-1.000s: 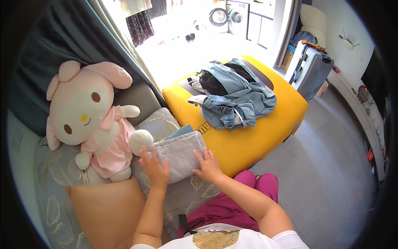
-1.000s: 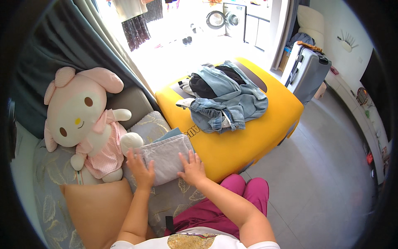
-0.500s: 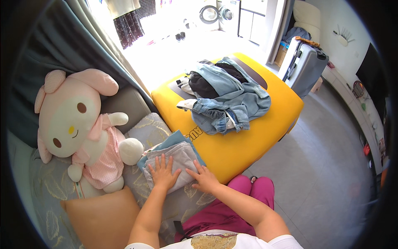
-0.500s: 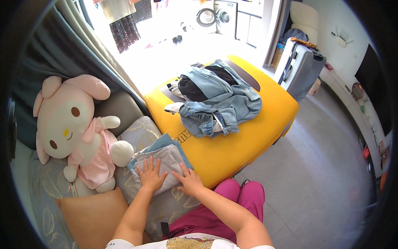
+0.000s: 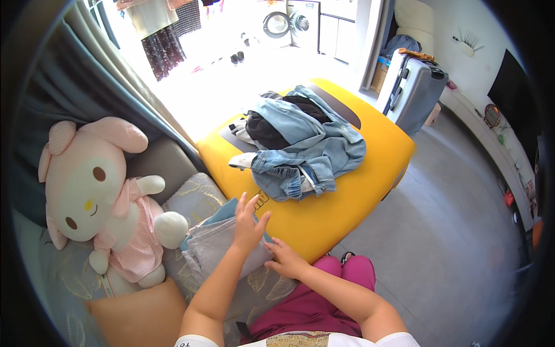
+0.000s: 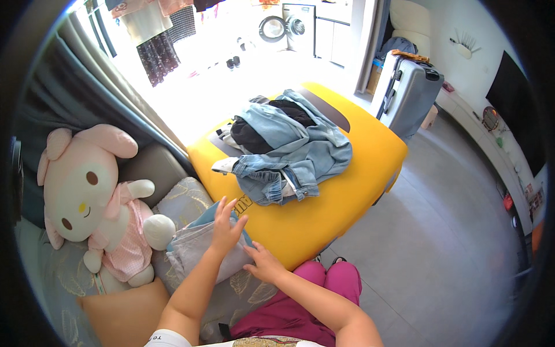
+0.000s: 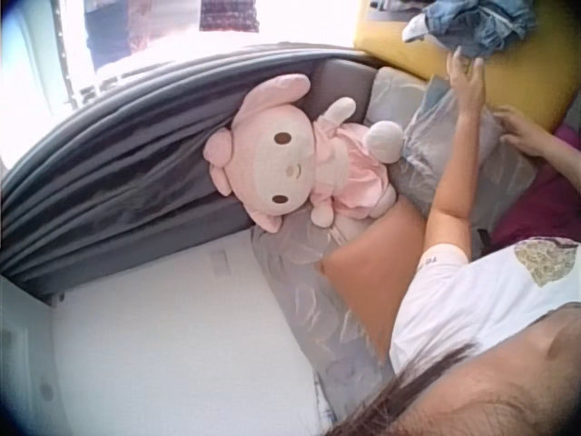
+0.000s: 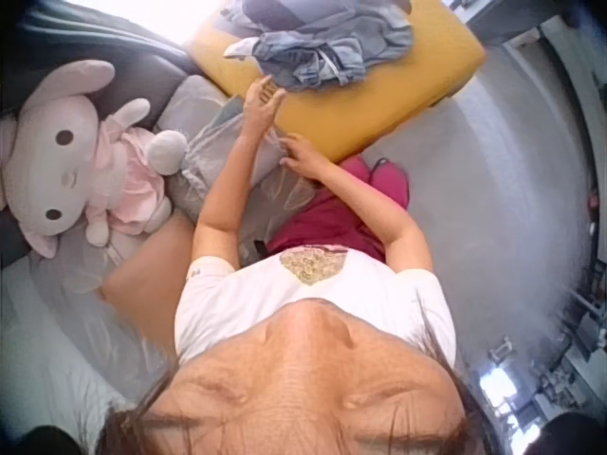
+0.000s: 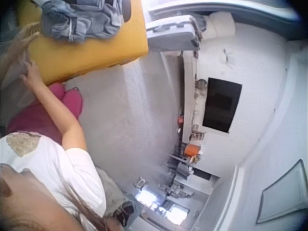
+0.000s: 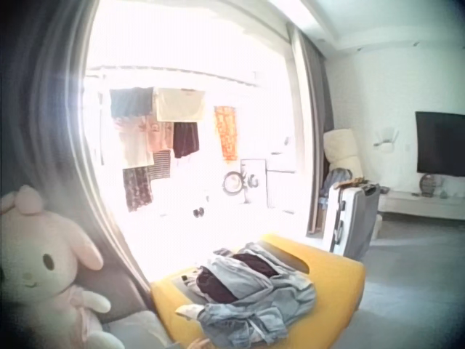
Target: The person folds multiple pieces of clothing including a floral shirt, a blue t-shirt, a grey cloth, and denim shorts on a yellow ottoman, then stacks them on a couch.
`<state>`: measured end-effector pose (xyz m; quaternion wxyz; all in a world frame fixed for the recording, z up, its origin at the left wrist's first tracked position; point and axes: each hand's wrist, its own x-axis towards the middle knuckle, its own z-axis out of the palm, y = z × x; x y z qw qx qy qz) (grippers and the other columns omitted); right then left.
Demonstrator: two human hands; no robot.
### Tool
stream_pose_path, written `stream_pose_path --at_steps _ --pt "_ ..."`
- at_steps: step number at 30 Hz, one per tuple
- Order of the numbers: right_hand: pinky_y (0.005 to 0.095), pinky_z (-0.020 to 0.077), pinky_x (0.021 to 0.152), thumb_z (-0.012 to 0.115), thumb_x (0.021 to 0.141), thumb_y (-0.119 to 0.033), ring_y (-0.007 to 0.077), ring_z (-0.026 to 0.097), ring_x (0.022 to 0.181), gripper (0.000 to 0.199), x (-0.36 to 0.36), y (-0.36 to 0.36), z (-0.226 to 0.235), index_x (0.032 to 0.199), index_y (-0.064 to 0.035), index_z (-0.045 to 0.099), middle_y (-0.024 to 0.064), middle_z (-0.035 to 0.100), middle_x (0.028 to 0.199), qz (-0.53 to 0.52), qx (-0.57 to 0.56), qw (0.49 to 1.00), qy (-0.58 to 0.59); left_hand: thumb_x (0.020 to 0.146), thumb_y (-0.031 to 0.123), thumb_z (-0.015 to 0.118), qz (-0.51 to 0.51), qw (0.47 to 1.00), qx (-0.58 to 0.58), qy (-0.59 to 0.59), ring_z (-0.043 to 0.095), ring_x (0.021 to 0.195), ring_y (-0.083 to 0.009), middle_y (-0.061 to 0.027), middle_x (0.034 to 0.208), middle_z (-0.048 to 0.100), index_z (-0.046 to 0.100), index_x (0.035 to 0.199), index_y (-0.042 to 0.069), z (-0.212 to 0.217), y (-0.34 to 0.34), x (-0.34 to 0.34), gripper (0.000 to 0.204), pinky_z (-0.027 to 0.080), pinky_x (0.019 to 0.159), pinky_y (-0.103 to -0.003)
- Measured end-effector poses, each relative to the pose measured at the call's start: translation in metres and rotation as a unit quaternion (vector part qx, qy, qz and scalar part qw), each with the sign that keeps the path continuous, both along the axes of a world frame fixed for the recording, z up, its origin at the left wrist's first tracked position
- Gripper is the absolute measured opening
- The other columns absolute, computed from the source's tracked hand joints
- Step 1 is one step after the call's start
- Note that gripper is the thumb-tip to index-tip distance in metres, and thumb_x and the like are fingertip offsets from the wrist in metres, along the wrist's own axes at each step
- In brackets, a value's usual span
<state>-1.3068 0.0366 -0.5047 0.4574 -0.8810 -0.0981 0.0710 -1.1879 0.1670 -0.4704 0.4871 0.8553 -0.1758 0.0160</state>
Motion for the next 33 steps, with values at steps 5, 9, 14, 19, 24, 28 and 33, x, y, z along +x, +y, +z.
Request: stream_pose_path --at_steps 5,9,14,19,24,28,33 --pt "0.0358 0.0451 0.092 0.067 0.083 -0.025 0.0269 0.056 0.107 0.048 0.001 -0.043 0.012 0.122 -0.0004 0.054 0.0207 0.056 0.118 -0.068 0.109 0.989 0.080 0.090 0.029 0.059 0.115 0.848 -0.370 0.361 0.043 0.120 -0.0225 -0.0052 0.129 0.050 0.045 0.134 0.011 0.046 -0.084 0.079 0.050 0.031 0.097 -0.052" --pt "0.0296 0.0486 0.082 0.066 0.085 -0.020 0.0178 0.061 0.090 0.042 0.001 -0.073 0.003 0.120 0.0004 0.055 0.0118 0.063 0.105 -0.128 0.212 0.960 0.129 0.093 0.017 0.054 0.071 0.790 -0.574 0.203 0.058 0.092 -0.0142 -0.0033 0.100 0.063 0.058 0.108 0.006 0.006 -0.079 0.139 0.020 0.045 0.086 -0.032" --pt "0.0322 0.0506 0.081 0.054 0.092 -0.037 0.0213 0.062 0.091 0.051 0.016 -0.116 0.007 0.125 0.0021 0.050 0.0119 0.063 0.109 -0.305 0.488 0.815 0.066 0.085 0.014 0.063 -0.163 0.952 -0.260 0.019 0.060 0.080 -0.0157 -0.0050 0.086 0.063 0.062 0.092 0.006 0.090 -0.115 -0.003 0.010 0.045 0.080 -0.029" --pt "0.0367 0.0509 0.088 0.044 0.094 -0.041 0.0261 0.060 0.102 0.057 -0.010 -0.153 0.069 0.129 0.0037 0.043 0.0175 0.057 0.118 -0.112 0.759 0.626 0.141 0.077 0.019 0.071 -0.501 0.857 -0.016 -0.120 0.060 0.081 -0.0280 -0.0092 0.077 0.060 0.064 0.088 0.013 0.070 -0.110 -0.115 0.015 0.039 0.096 -0.046" --pt "0.0364 0.0458 0.096 0.063 0.080 -0.004 0.0258 0.055 0.111 0.073 -0.045 -0.164 0.084 0.141 0.0060 0.023 0.0193 0.048 0.129 -0.287 0.606 0.737 0.084 0.070 0.016 0.075 -0.274 0.948 -0.051 -0.151 0.056 0.097 -0.0313 -0.0124 0.095 0.057 0.057 0.101 0.006 0.068 -0.091 -0.145 0.037 0.043 0.085 -0.047" --pt "0.0338 0.0406 0.100 0.065 0.078 -0.002 0.0233 0.048 0.118 0.081 -0.045 -0.155 0.152 0.143 0.0081 0.016 0.0211 0.041 0.135 -0.288 0.507 0.812 -0.003 0.068 0.017 0.079 -0.102 0.908 -0.021 -0.406 0.048 0.110 -0.0390 -0.0221 0.127 0.043 0.030 0.134 0.006 0.097 -0.089 -0.145 0.083 0.038 0.094 -0.053" --pt "0.0313 0.0253 0.108 0.058 0.092 -0.024 0.0212 0.036 0.130 0.075 -0.044 -0.124 0.199 0.147 -0.0015 0.012 0.0129 0.034 0.143 0.030 0.678 0.733 0.042 0.073 0.016 0.069 -0.108 0.916 -0.044 -0.383 0.057 0.100 -0.0393 -0.0202 0.110 0.055 0.045 0.127 0.008 0.086 -0.086 -0.134 0.059 0.046 0.083 -0.049"
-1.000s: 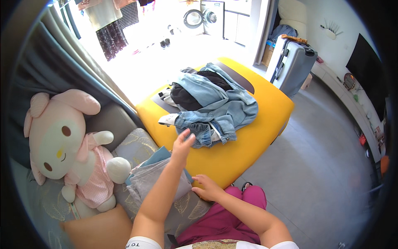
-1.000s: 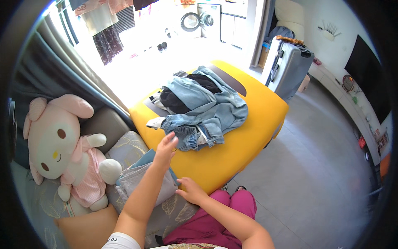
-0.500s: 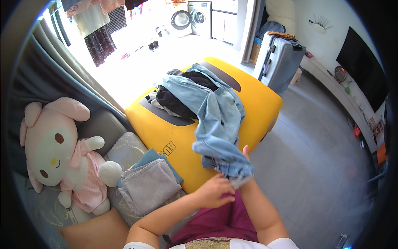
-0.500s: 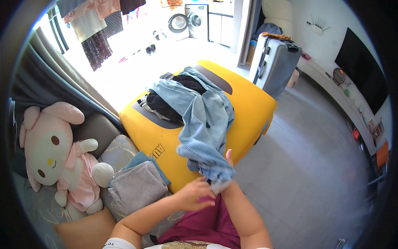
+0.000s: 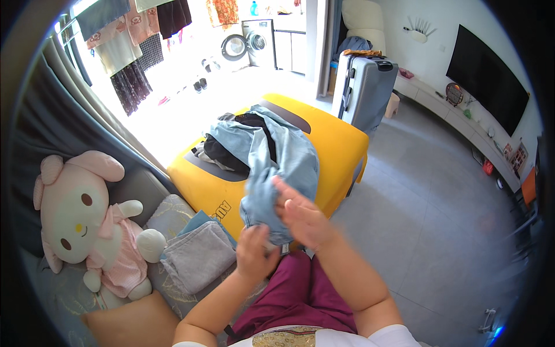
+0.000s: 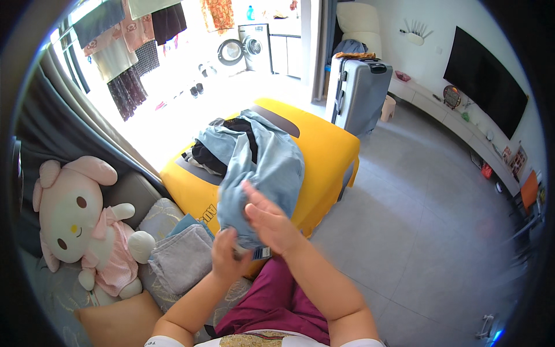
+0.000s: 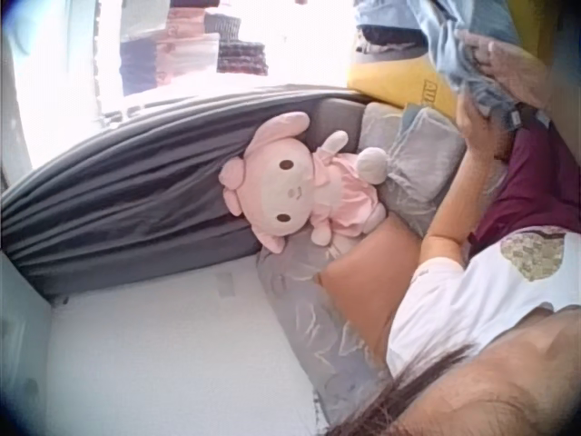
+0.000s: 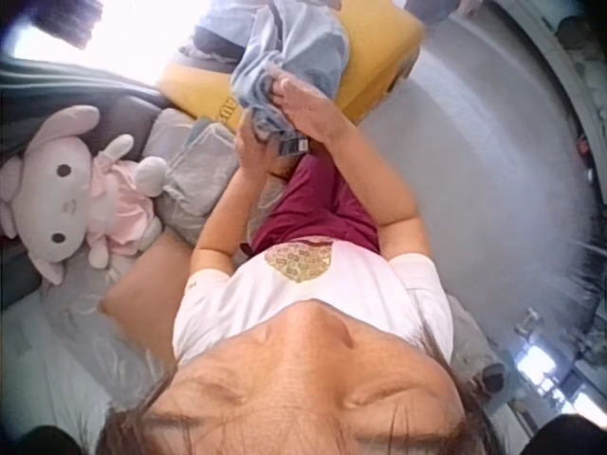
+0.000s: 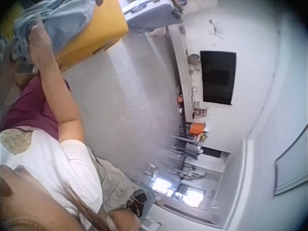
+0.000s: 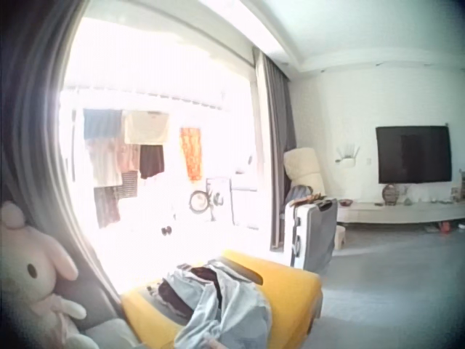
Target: The person folds multiple pieces of clothing including a floral shirt, a blue t-shirt, a grey cloth, and denim shorts on a yellow ottoman, then stacks them on a couch.
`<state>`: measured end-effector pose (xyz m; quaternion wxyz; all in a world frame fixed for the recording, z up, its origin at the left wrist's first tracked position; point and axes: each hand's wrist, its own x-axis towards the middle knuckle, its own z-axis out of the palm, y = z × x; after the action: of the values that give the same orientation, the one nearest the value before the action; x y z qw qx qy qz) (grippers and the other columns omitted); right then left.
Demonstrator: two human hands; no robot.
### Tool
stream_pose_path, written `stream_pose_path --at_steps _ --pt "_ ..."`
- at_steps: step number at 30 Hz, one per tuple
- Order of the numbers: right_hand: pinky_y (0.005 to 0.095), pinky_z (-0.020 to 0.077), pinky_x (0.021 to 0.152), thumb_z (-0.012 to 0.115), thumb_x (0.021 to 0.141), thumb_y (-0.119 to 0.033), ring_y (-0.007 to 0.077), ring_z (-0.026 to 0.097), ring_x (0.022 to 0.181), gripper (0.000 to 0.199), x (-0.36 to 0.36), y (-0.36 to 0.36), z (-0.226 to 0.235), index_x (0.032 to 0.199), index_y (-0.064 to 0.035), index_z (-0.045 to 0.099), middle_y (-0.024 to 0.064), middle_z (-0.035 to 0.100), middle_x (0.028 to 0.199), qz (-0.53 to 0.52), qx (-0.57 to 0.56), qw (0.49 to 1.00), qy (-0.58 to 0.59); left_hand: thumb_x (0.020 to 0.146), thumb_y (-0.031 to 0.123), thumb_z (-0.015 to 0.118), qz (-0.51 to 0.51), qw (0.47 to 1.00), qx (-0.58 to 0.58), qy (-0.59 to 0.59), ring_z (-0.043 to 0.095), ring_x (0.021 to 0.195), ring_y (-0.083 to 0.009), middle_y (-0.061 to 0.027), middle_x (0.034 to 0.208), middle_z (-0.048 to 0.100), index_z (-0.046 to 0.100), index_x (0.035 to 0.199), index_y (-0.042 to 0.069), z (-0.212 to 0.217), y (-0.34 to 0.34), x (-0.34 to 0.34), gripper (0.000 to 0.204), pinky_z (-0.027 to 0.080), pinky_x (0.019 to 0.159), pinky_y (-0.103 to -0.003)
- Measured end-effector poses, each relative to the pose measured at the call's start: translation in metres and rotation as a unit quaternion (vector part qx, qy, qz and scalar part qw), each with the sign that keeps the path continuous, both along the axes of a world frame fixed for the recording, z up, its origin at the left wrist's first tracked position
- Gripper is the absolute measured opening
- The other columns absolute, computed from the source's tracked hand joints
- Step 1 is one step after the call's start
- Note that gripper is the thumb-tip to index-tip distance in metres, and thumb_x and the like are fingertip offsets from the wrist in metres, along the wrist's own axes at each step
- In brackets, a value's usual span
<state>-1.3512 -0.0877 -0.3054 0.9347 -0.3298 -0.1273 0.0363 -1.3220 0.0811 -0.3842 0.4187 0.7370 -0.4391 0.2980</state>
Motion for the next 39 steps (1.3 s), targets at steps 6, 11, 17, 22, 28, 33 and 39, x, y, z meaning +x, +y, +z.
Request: stream_pose_path --at_steps 6,11,17,22,28,33,39 --pt "0.0402 0.0282 0.107 0.062 0.086 -0.033 0.0309 0.033 0.132 0.070 -0.011 0.017 -0.125 0.141 -0.0021 0.030 0.0214 0.034 0.142 -0.221 -0.492 0.839 0.075 0.082 0.009 0.058 -0.034 0.659 -0.436 0.612 0.063 0.088 -0.0285 -0.0131 0.099 0.062 0.052 0.113 0.003 0.043 0.008 0.033 0.031 0.054 0.074 -0.039" --pt "0.0399 0.0406 0.097 0.067 0.077 -0.019 0.0370 0.052 0.111 0.053 -0.053 0.041 -0.197 0.125 -0.0025 0.051 0.0239 0.054 0.118 -0.428 -0.738 0.511 0.110 0.079 0.008 0.051 -0.127 0.577 -0.393 0.704 0.063 0.090 -0.0291 -0.0150 0.101 0.062 0.055 0.106 -0.001 0.032 0.023 0.028 0.029 0.053 0.082 -0.041" --pt "0.0371 0.0469 0.077 0.057 0.081 -0.011 0.0285 0.062 0.085 0.021 -0.030 -0.042 -0.190 0.100 -0.0040 0.063 0.0159 0.065 0.090 -0.426 -0.526 0.713 0.183 0.076 0.001 0.051 -0.181 0.613 -0.357 0.681 0.065 0.084 -0.0269 -0.0173 0.098 0.063 0.055 0.099 -0.005 0.083 0.028 0.022 0.025 0.056 0.077 -0.037" --pt "0.0269 0.0462 0.072 0.052 0.085 -0.005 0.0132 0.057 0.076 0.013 -0.037 -0.079 -0.056 0.092 -0.0006 0.062 0.0029 0.062 0.085 -0.490 -0.159 0.845 0.142 0.077 0.000 0.053 -0.147 0.661 -0.357 0.643 0.064 0.086 -0.0240 -0.0156 0.101 0.061 0.045 0.113 -0.002 0.051 0.049 0.037 0.036 0.055 0.078 -0.035" --pt "0.0277 0.0472 0.074 0.053 0.081 -0.003 0.0135 0.058 0.078 0.015 -0.075 -0.089 -0.035 0.094 -0.0014 0.061 0.0046 0.062 0.087 -0.533 -0.106 0.815 0.203 0.070 0.028 0.081 0.021 0.888 -0.076 0.453 0.053 0.101 -0.0226 -0.0131 0.110 0.053 0.041 0.124 -0.001 -0.092 0.049 -0.014 0.073 0.043 0.087 -0.033" --pt "0.0294 0.0488 0.077 0.053 0.086 -0.011 0.0163 0.061 0.084 0.016 -0.125 -0.099 -0.001 0.097 -0.0028 0.061 0.0072 0.064 0.092 -0.565 -0.078 0.801 0.179 0.065 0.048 0.079 -0.029 0.935 0.223 0.274 0.051 0.111 -0.0364 -0.0227 0.117 0.053 0.045 0.126 -0.004 -0.130 0.049 -0.068 0.087 0.039 0.097 -0.043" --pt "0.0325 0.0493 0.082 0.051 0.089 -0.011 0.0183 0.061 0.089 0.018 -0.157 -0.088 0.029 0.102 -0.0021 0.060 0.0088 0.064 0.097 -0.533 -0.068 0.830 0.153 0.066 0.056 0.074 -0.088 0.949 0.208 0.221 0.048 0.116 -0.0372 -0.0214 0.124 0.051 0.044 0.129 -0.002 -0.114 -0.002 -0.089 0.090 0.039 0.097 -0.045"
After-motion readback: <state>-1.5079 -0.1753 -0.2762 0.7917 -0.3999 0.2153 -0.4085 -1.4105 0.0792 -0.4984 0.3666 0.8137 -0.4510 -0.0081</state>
